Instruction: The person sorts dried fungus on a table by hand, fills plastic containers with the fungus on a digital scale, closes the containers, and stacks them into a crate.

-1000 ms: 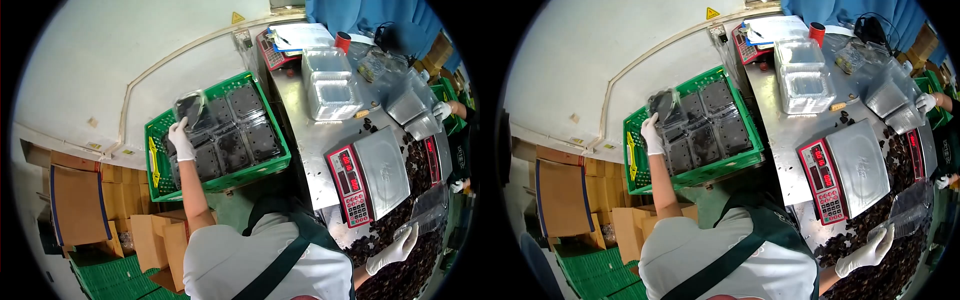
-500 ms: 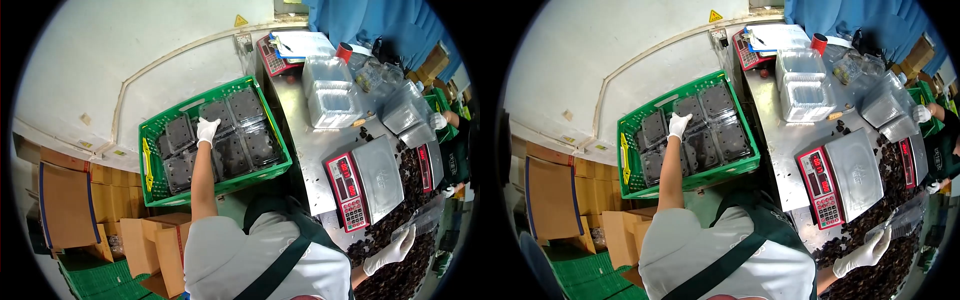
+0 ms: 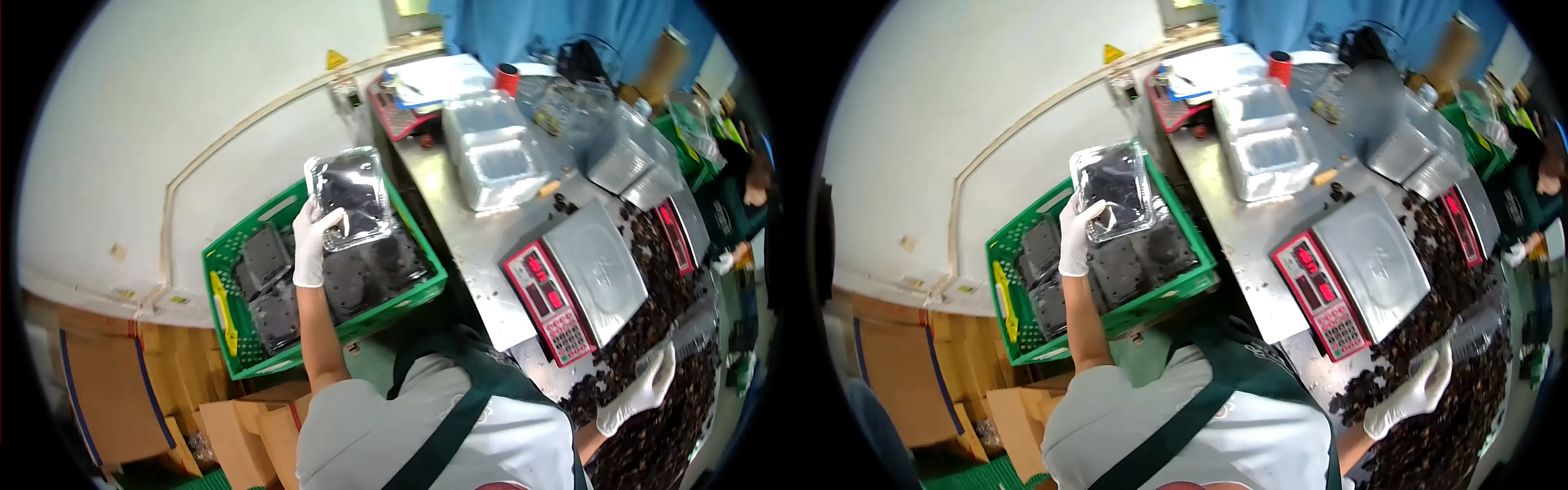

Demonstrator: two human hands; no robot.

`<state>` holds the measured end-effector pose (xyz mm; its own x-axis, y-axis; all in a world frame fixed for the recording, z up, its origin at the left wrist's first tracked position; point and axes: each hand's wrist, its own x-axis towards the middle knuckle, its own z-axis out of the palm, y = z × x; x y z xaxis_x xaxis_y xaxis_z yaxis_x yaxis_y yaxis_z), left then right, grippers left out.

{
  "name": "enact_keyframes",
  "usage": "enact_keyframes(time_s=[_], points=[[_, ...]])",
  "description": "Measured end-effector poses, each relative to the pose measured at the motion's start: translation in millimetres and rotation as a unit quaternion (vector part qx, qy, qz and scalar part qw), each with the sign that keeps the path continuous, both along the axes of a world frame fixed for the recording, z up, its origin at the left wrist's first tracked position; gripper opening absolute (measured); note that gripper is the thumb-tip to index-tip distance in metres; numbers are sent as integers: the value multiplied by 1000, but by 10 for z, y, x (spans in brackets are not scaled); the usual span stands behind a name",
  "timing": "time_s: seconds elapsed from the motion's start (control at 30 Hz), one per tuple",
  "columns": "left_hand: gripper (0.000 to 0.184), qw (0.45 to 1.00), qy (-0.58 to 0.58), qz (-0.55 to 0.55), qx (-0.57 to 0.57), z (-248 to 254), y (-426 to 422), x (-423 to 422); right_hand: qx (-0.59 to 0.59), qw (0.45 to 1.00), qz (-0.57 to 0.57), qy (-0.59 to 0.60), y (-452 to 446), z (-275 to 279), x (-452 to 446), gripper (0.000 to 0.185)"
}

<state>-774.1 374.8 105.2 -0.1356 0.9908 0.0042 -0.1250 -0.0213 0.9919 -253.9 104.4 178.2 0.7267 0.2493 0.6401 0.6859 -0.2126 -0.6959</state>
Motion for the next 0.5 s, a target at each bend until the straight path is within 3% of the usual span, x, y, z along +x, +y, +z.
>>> enact_keyframes(time_s=[0.03, 0.1, 0.13, 0.23, 0.27, 0.3, 0.37, 0.4, 0.43, 0.5], points=[[41, 998, -18, -62, 15, 129, 40, 324, 31, 999, 15, 38, 4, -16, 3, 24], [42, 995, 1, -84, 55, 244, 89, 1083, 58, 995, 36, 76, 9, 4, -42, 23], [50, 978, -57, -199, 35, 200, 169, 1367, 45, 995, 29, 84, -27, -6, -43, 23], [52, 945, -58, -322, 7, 21, 217, 2434, 27, 997, 18, 68, -130, -20, -53, 22], [54, 940, 21, -336, 64, -208, 302, 2770, 40, 997, 36, 51, -187, -60, -20, 23], [54, 930, 33, -355, 92, -42, 194, 3030, 29, 998, 20, 51, -259, -107, 22, 24], [59, 889, 107, -445, -2, -79, 265, 3408, 22, 999, -1, 50, -366, -116, 38, 25], [65, 882, 333, -308, 127, -116, 280, 3548, 28, 999, -8, 43, -416, -124, 55, 25], [68, 839, 426, -217, 261, -153, 307, 3628, 29, 999, -14, 43, -448, -123, 72, 25], [66, 841, 416, -209, 275, -135, 391, 3687, 60, 996, -37, 63, -503, -122, 85, 23]])
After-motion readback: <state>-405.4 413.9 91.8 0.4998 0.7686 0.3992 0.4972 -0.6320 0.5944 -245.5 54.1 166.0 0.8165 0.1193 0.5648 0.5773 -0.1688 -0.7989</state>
